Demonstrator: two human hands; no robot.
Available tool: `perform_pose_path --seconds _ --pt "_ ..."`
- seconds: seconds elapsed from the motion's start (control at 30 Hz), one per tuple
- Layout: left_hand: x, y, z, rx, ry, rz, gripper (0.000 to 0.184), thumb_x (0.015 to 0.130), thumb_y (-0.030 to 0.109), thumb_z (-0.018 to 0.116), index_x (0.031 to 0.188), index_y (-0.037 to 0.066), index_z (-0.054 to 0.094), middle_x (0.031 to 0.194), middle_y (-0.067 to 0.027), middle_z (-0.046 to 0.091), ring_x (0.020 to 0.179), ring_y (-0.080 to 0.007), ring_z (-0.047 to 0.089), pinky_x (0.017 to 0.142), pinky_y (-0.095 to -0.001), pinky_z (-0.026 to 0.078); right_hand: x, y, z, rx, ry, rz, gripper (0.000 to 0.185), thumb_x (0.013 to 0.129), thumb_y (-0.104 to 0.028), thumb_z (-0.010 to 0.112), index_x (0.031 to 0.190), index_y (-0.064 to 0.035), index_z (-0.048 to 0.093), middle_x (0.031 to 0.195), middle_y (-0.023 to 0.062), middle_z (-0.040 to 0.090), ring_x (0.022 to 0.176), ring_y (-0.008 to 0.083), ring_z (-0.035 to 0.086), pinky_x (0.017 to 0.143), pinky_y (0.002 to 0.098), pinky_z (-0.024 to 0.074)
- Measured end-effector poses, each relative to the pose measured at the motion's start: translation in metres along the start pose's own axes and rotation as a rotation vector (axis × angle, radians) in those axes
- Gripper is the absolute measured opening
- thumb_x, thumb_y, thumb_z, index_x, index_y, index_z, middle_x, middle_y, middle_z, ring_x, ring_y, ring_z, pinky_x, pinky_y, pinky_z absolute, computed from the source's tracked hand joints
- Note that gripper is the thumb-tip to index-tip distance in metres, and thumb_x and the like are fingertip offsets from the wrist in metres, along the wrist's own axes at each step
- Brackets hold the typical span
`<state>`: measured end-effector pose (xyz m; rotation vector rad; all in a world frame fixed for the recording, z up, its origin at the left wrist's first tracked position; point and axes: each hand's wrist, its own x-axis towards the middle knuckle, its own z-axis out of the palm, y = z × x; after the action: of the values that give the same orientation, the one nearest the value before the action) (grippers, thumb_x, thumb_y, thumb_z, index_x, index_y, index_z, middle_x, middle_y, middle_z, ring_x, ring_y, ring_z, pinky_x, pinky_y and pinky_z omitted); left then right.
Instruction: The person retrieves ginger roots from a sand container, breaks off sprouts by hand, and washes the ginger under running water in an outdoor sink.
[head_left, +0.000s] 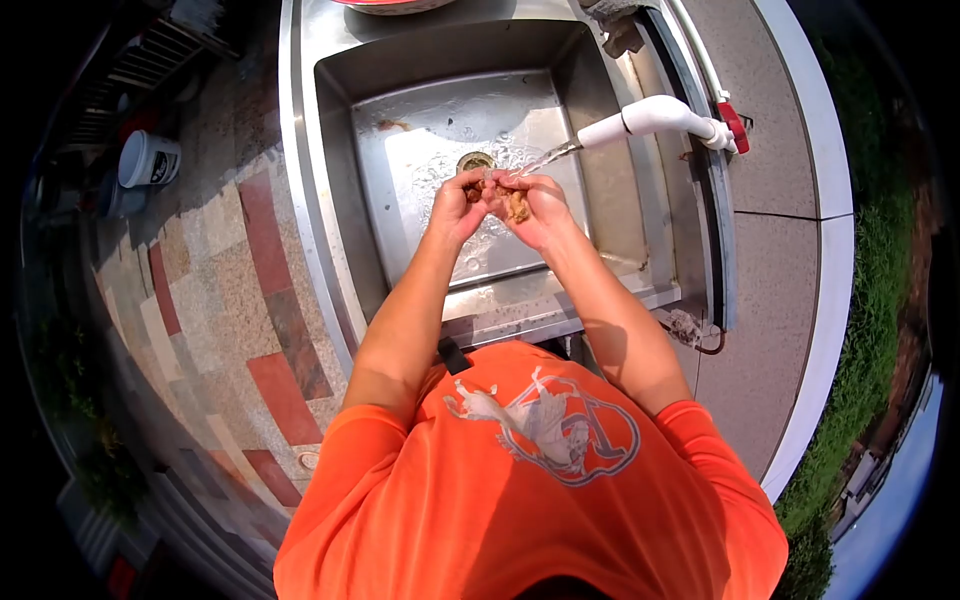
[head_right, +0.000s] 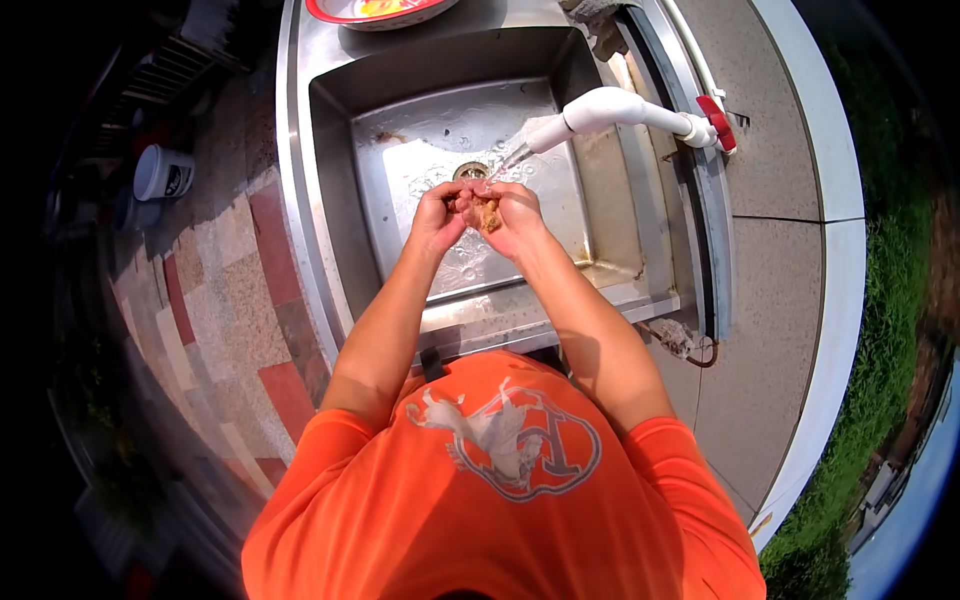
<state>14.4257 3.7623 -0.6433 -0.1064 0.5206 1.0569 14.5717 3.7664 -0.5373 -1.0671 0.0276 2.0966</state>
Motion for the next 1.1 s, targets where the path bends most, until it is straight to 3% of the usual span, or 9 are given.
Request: perform_pose_path --seconds 0.13,0.27,0.3,0.43,0.53,0.67,0.8,0.93,1.1 --pt "-0.014 -0.009 0.026 0.116 0.099 0.161 0.016 0.091 0.002 0.059 0.107 -0.004 0.059 0.093 -0.013 0.066 0.075 -0.0233 0.064 0.077 -0.0376 0.055 0.002 0.003 -0.008 0.059 -0.221 -0.006 0.021 0.103 -0.014 0.045 0.097 0.0033 0.054 0.076 0.0103 0.055 0.055 0.0153 0.049 0.044 0.0265 0.0377" --pt "0.008 -0.013 -0.01 0.069 0.065 0.099 0.01 0.096 0.009 0.058 0.101 0.0 0.057 0.093 -0.0122 0.066 0.068 -0.0162 0.06 0.055 -0.0293 0.044 0.016 0.004 -0.006 -0.141 0.02 -0.143 0.036 0.106 -0.032 0.045 0.085 -0.0031 0.053 0.071 0.0089 0.05 0.05 0.0144 0.043 0.04 0.0255 0.0304" --pt "0.001 -0.015 0.004 0.102 0.186 0.069 0.016 0.099 0.017 0.055 0.1 0.001 0.057 0.089 -0.0092 0.063 0.062 -0.0128 0.054 0.05 -0.0268 0.035 0.011 -0.002 0.001 -0.106 0.013 -0.136 0.034 0.104 -0.029 0.048 0.082 -0.0033 0.052 0.07 0.0092 0.05 0.05 0.016 0.044 0.041 0.0273 0.0325" --pt "-0.011 -0.014 0.044 0.007 0.127 0.107 0.022 0.098 0.02 0.048 0.099 0.002 0.061 0.081 -0.0076 0.063 0.06 -0.0165 0.054 0.055 -0.0295 0.041 0.034 -0.003 -0.003 0.137 -0.181 -0.115 0.005 0.09 -0.004 0.053 0.087 0.0004 0.053 0.074 0.0107 0.053 0.055 0.0177 0.047 0.046 0.0298 0.0358" --pt "-0.012 -0.008 0.035 -0.147 -0.024 0.009 0.02 0.096 0.015 0.048 0.099 0.002 0.062 0.079 -0.0069 0.065 0.063 -0.018 0.057 0.058 -0.031 0.044 0.022 0.001 0.012 0.012 -0.04 -0.235 0.01 0.084 0.006 0.052 0.094 0.0034 0.054 0.076 0.0106 0.053 0.056 0.0177 0.048 0.046 0.0284 0.0367" --pt "-0.017 -0.006 0.035 0.178 0.059 0.068 0.022 0.1 0.023 0.048 0.096 0.004 0.06 0.071 -0.0018 0.058 0.053 -0.0122 0.047 0.046 -0.0265 0.036 0.023 0.001 -0.001 -0.137 -0.201 -0.238 0.01 0.098 -0.009 0.054 0.1 0.0015 0.055 0.079 0.0093 0.054 0.054 0.0142 0.047 0.042 0.0252 0.0352" --pt "-0.017 -0.007 0.042 0.313 0.135 0.046 0.025 0.102 0.028 0.048 0.089 0.009 0.057 0.069 -0.0006 0.056 0.047 -0.0094 0.04 0.043 -0.023 0.029 0.018 -0.002 -0.002 -0.226 0.019 -0.283 0.027 0.102 -0.028 0.057 0.09 -0.0041 0.052 0.07 0.0062 0.051 0.052 0.0125 0.049 0.04 0.0253 0.0326" --pt "-0.018 -0.01 0.063 0.337 0.254 -0.045 0.02 0.101 0.02 0.05 0.084 0.01 0.054 0.068 0.0005 0.053 0.048 -0.0088 0.044 0.043 -0.0211 0.029 0.014 -0.002 0.006 -0.289 0.056 -0.253 0.017 0.098 -0.015 0.059 0.088 -0.0035 0.052 0.07 0.0064 0.052 0.052 0.0135 0.049 0.04 0.026 0.0336" --pt "-0.01 -0.015 0.046 0.273 0.125 0.099 0.017 0.096 -0.001 0.043 0.106 0.003 0.058 0.08 -0.004 0.061 0.052 -0.0075 0.05 0.04 -0.0198 0.033 -0.005 0.0 0.009 -0.355 -0.177 -0.265 0.006 0.091 0.004 0.048 0.093 0.0029 0.054 0.076 0.01 0.054 0.052 0.0138 0.048 0.04 0.0251 0.0338"
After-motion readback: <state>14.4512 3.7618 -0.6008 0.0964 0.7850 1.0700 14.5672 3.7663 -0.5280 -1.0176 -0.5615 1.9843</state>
